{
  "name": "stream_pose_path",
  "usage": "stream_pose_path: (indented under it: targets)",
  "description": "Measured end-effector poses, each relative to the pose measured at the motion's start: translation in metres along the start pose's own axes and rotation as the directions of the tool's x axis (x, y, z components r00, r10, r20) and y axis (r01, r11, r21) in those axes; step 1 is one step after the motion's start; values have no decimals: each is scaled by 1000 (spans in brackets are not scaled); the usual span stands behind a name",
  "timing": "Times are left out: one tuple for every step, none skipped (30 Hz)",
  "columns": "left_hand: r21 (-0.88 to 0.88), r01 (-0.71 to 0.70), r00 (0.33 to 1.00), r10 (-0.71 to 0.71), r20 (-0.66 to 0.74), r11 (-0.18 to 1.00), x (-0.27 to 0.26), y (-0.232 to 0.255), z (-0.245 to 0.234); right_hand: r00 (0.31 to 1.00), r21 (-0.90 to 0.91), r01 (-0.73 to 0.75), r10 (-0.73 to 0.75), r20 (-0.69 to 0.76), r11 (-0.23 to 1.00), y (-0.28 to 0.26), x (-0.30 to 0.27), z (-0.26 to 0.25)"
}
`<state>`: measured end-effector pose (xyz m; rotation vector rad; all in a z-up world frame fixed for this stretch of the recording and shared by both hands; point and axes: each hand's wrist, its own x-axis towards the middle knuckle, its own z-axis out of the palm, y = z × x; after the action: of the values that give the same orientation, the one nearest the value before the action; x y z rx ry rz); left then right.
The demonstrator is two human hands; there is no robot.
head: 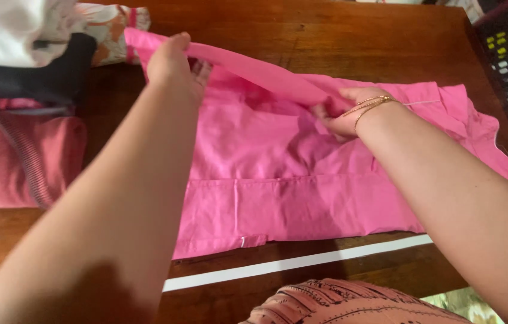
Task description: The person folds a pink button-up shirt on a wooden table, then retrieves a white polo shirt from a laundry basket and folds it similarly. Both shirts are folded into compact rectangles and stacked on the table.
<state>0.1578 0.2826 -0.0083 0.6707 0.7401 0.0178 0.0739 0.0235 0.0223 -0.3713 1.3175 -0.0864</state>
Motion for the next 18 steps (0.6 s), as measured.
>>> stream_pose_path:
  targets:
    - [-51,13,999,-11,32,999,-9,2,-11,998,56,56,-54,-38,997,2,0,2]
    - [-101,27,998,-20,65,995,-19,3,-22,991,111,113,-105,-78,987,3,0,3]
    - [-109,13,998,-6,65,994,-12,1,-38,993,104,110,-104,-63,988,-21,35,-4]
    - [-64,-27,1000,26,-15,998,-5,-2,-54,987,-179,160,-155,40,971,-46,71,-11]
    - [-14,-60,994,58,-96,998,3,-7,-69,973,-439,226,-177,150,869,-72,108,-18]
    - [-21,-70,993,67,-97,997,-9,-6,-87,971,-444,229,-174,161,866,-47,78,-29]
    - [22,-57,989,59,-134,998,-21,-6,-104,918,-503,396,-314,243,768,-25,47,-43]
    - [64,-42,984,52,-172,997,-34,-7,-120,836,-540,548,-436,333,639,-3,17,-58]
    - [63,-45,984,55,-168,997,-37,-8,-130,834,-536,551,-437,337,639,-5,29,-67]
    - [138,-32,979,59,-197,990,-39,-8,-139,901,-530,430,-318,293,731,-8,42,-76]
    - [213,-17,972,66,-226,977,-42,-8,-149,949,-517,297,-188,253,803,-10,55,-85]
    - [212,-22,972,70,-223,977,-52,-5,-147,948,-514,299,-188,258,804,-11,45,-87]
    - [354,-142,970,202,-138,924,-61,1,-145,933,-496,340,-221,284,799,-10,35,-88]
    - [478,-265,947,320,-36,837,-71,6,-143,916,-477,381,-255,309,792,-10,25,-88]
    - [476,-270,946,324,-33,837,-81,11,-139,914,-474,384,-254,315,792,-15,30,-88]
    - [502,-330,923,385,-6,800,-91,16,-136,888,-495,442,-285,361,748,-21,35,-87]
    - [525,-389,896,443,26,757,-100,21,-131,858,-509,499,-315,407,702,-27,40,-87]
    - [523,-395,895,446,31,755,-95,16,-144,855,-503,502,-317,411,703,-30,53,-91]
